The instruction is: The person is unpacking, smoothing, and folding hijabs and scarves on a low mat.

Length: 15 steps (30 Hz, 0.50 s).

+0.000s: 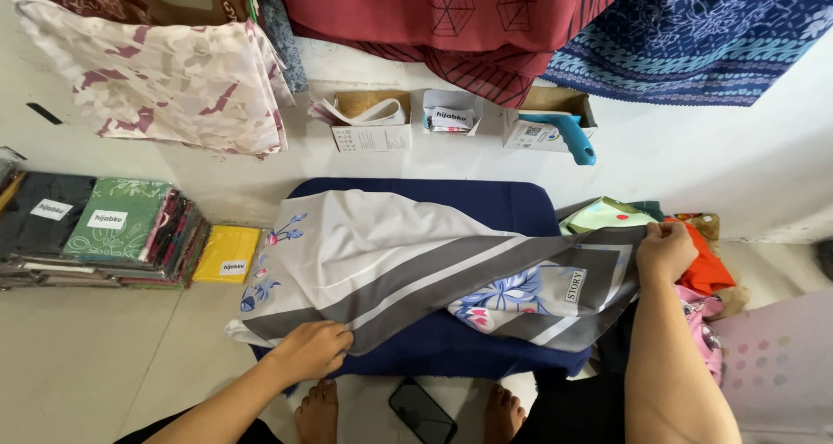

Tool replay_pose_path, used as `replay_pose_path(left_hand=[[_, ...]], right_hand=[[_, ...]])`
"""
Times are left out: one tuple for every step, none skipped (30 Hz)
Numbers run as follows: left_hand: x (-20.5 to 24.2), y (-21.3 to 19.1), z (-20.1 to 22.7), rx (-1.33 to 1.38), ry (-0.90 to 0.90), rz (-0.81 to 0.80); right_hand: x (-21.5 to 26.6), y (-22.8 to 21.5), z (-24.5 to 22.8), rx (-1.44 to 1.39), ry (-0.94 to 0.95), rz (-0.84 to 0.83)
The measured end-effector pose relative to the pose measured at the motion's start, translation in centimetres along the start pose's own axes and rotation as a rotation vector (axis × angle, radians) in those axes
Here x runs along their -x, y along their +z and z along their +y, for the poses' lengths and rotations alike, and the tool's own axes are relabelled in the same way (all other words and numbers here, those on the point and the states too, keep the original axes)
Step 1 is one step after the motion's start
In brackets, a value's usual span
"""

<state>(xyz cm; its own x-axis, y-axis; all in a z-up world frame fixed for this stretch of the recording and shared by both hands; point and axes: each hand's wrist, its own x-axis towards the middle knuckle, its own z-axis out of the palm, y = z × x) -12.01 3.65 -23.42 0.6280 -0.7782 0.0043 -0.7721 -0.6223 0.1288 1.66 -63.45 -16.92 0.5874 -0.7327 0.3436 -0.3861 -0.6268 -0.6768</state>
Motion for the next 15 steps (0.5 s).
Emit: replay_pose_path(left_hand=[[-0.1, -1.2, 0.4, -0.001, 0.0, 0.0], [-0.3, -2.4, 0.7, 0.109, -0.115, -0.049], [-0.4, -3.7, 1.0, 0.22, -0.23, -0.099], [-0.5, -5.0, 1.1, 0.219, -0.23, -0.099], [-0.6, -6.4, 1.1, 0.312, -0.357, -0.085], [-0.6, -7.7, 1.2, 0.405, -0.484, -0.07], [-0.4, -6.6, -0.2, 0.404, -0.484, -0.069], [-0.3, -5.5, -1.7, 0.429, -0.571, 0.126], [-0.1, -4.4, -3.2, 0.451, -0.653, 0.323], [-0.2, -4.6, -4.4, 0.447, -0.653, 0.326], [-0.2, -4.9, -5.6, 0.47, -0.804, 0.478], [-0.4, -5.2, -6.9, 0.49, -0.951, 0.637], [-0.4, -7.1, -7.2, 0.484, -0.949, 0.644], [-0.3, -8.9, -7.4, 0.492, -0.986, 0.744], [-0.2, -10.8, -7.6, 0.499, -1.023, 0.843]], right_hand=[[0.0, 0.0, 0.3, -0.001, 0.0, 0.0], [-0.1, 0.0, 0.6, -0.001, -0.023, -0.001], [-0.2, 0.1, 0.8, 0.0, -0.047, -0.001], [-0.2, 0.0, 0.8, -0.001, -0.047, -0.001], [-0.2, 0.0, 0.8, -0.008, -0.029, -0.004], [-0.2, -0.1, 0.8, -0.014, -0.012, -0.007], [-0.2, -0.1, 1.0, -0.015, -0.012, -0.007], [-0.3, -0.1, 1.0, -0.007, -0.02, -0.003], [-0.3, -0.1, 1.1, 0.001, -0.028, 0.001], [-0.7, 0.2, 1.7, -0.003, -0.028, 0.001], [-1.0, 0.5, 2.2, -0.032, -0.082, 0.034], [-1.4, 0.8, 2.5, -0.064, -0.137, 0.069], [-1.2, 0.3, 1.4, -0.072, -0.138, 0.073], [-1.0, -0.2, 0.3, -0.099, -0.173, 0.065], [-0.8, -0.8, -0.8, -0.126, -0.207, 0.057]])
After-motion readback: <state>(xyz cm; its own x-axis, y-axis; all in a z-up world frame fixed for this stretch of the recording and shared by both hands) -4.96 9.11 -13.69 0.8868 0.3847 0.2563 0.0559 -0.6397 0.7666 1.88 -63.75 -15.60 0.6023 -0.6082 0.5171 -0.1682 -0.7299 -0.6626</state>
